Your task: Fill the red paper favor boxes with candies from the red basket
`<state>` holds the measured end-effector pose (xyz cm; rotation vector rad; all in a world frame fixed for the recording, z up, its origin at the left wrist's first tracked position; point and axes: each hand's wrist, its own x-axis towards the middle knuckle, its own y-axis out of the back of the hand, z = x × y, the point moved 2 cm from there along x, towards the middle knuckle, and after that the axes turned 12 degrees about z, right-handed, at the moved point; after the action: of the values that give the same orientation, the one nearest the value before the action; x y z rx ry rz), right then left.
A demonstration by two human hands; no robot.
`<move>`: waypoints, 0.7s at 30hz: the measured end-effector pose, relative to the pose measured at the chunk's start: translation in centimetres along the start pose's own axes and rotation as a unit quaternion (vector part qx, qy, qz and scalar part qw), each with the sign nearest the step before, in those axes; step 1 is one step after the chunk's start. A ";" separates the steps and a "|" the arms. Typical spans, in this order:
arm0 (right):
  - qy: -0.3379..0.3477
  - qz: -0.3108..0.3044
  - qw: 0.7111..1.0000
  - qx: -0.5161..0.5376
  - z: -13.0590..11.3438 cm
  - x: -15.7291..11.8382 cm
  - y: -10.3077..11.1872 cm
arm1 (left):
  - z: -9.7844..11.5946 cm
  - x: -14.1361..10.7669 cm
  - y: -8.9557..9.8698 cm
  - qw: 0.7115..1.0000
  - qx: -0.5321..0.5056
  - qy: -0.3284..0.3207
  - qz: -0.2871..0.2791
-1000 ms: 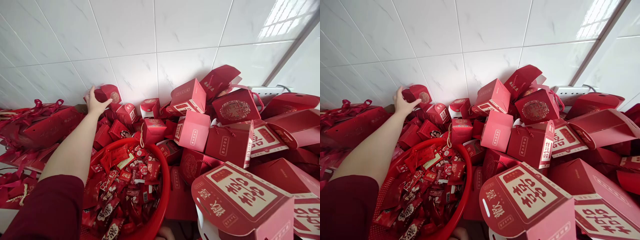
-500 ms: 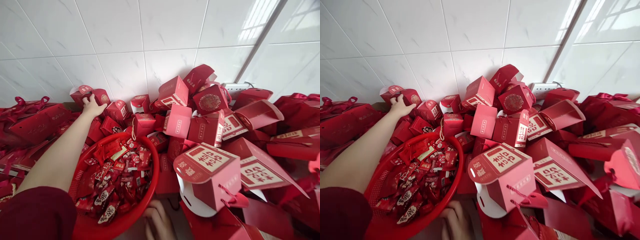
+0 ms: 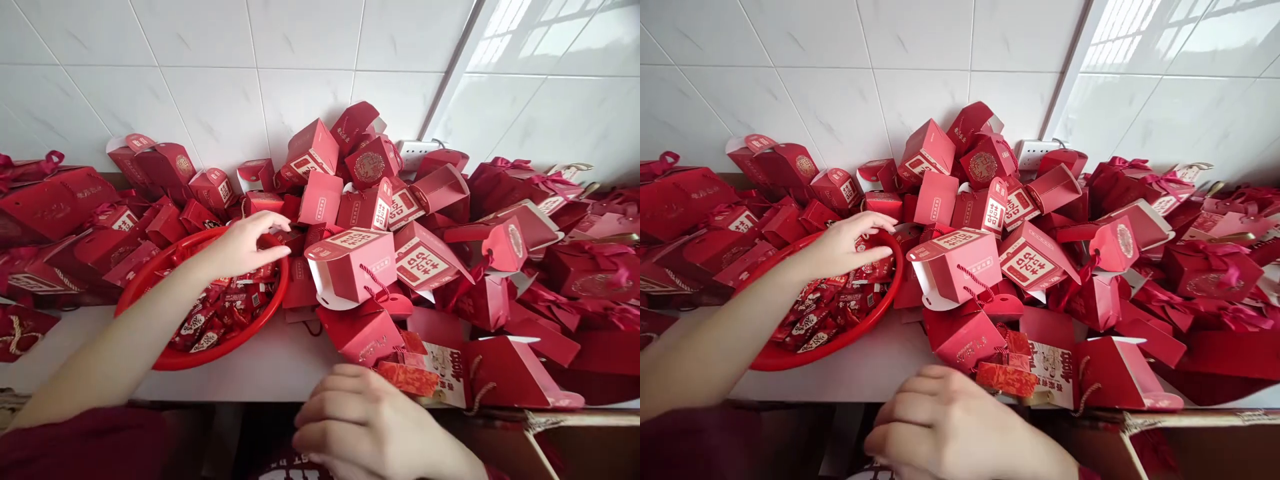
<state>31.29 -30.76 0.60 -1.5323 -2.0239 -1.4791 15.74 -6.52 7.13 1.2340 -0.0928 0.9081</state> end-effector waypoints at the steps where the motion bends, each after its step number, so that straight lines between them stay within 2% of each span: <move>1: -0.015 0.033 0.999 -0.015 -0.5 -0.6 1.6 | 1.7 -0.5 -0.7 0.999 -0.031 -0.036 0.020; 3: -0.076 0.143 0.982 -0.099 -1.0 -2.0 4.4 | 4.1 -1.5 -2.0 0.992 -0.044 -0.105 0.051; 5: -0.162 0.246 0.935 -0.199 -0.9 -3.5 6.6 | 5.6 -2.4 -3.4 0.984 -0.013 -0.164 0.061; 7: -0.233 0.294 0.889 -0.265 -0.6 -5.2 8.1 | 6.3 -3.3 -4.6 0.976 0.023 -0.207 0.062; 9: -0.277 0.291 0.872 -0.281 -0.2 -6.8 8.8 | 6.7 -4.0 -5.3 0.971 0.041 -0.227 0.066; 12: -0.318 0.262 0.871 -0.268 0.6 -9.2 8.8 | 7.2 -4.9 -5.4 0.969 0.051 -0.223 0.096; 14: -0.339 0.236 0.872 -0.262 1.0 -10.6 8.5 | 7.8 -5.2 -5.3 0.962 0.057 -0.248 0.101; 16: -0.357 0.212 0.870 -0.264 1.4 -11.5 8.1 | 8.6 -5.2 -5.3 0.946 0.063 -0.313 0.058; 18: -0.367 0.199 0.869 -0.265 1.8 -11.8 7.8 | 9.6 -5.1 -5.8 0.926 0.078 -0.369 -0.016; 21: -0.360 0.189 0.877 -0.256 2.3 -10.9 7.7 | 10.8 -4.7 -6.8 0.911 0.111 -0.386 -0.095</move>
<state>43.20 -35.89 -3.21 -2.8529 -1.4821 -1.4729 21.28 -18.37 3.54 1.7280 -0.5007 0.2189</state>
